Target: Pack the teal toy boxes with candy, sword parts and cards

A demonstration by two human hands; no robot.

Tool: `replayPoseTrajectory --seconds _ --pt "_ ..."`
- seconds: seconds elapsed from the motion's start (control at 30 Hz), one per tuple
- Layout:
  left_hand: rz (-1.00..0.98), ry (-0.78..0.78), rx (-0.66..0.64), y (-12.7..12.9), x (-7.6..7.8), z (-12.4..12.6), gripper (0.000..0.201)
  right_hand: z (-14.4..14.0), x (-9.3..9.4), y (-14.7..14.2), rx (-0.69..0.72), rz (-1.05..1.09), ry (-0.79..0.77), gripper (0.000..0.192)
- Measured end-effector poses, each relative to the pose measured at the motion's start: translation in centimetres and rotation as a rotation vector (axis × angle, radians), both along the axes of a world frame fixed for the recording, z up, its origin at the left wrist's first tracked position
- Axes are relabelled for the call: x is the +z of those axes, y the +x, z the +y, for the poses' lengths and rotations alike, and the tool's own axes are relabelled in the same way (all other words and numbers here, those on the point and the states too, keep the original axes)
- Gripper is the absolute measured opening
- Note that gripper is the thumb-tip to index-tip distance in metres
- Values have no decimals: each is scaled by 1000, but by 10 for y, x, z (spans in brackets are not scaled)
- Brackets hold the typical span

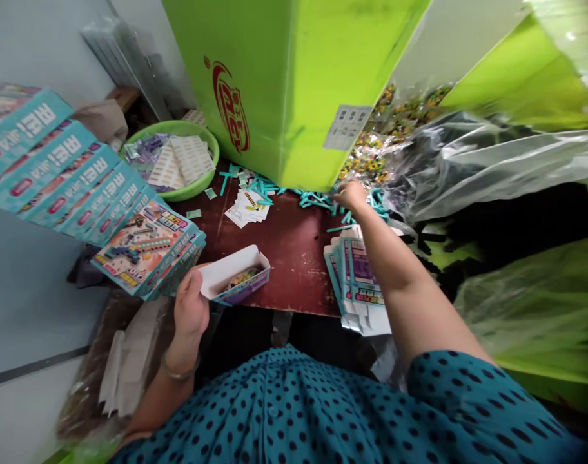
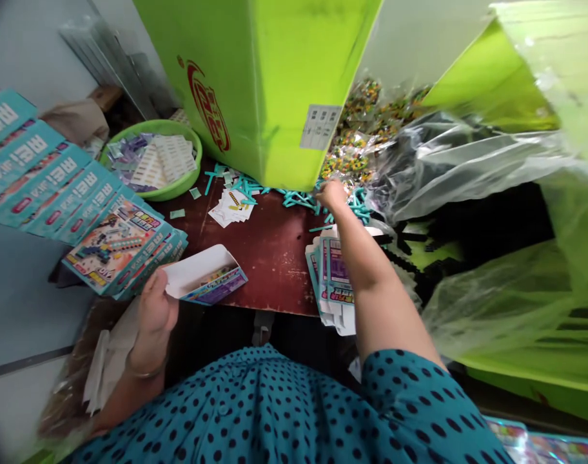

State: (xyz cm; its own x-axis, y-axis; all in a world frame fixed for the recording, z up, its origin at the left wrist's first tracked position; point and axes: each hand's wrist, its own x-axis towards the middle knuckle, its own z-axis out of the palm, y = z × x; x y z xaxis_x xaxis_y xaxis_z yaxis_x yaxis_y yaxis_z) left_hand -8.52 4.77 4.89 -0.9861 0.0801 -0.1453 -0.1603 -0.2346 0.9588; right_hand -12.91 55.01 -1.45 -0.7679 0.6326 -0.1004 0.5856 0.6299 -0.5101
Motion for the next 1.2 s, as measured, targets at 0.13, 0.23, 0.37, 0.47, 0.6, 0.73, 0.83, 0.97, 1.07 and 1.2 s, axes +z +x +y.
replayPoseTrajectory --seconds 0.13,0.23,0.37,0.47,0.6,0.73,0.83,0.97,1.07,1.2 --pt "20 -8 -11 -7 -3 4 46 15 3 43 -94 75 -235 15" --pt "44 -14 -61 -7 -4 11 49 11 17 75 -129 133 -441 23" --pt "96 -22 -103 -3 -7 24 47 -58 71 105 121 382 -584 30" --pt "144 -13 -132 -4 -11 33 47 -150 119 116 465 499 -516 25" --pt "182 9 -178 -9 -15 39 48 -212 136 105 757 425 -268 23" --pt "226 54 -192 -10 -15 33 45 -162 103 79 364 401 59 33" --pt "263 80 -195 -4 -18 27 49 -154 74 80 339 390 116 41" --pt "211 111 -173 7 -25 25 68 -224 50 100 536 424 -449 49" --pt "149 41 -225 5 -31 24 69 -264 50 106 534 494 -486 39" --pt "81 -41 -299 -7 -33 24 47 -267 71 103 720 690 -9 31"
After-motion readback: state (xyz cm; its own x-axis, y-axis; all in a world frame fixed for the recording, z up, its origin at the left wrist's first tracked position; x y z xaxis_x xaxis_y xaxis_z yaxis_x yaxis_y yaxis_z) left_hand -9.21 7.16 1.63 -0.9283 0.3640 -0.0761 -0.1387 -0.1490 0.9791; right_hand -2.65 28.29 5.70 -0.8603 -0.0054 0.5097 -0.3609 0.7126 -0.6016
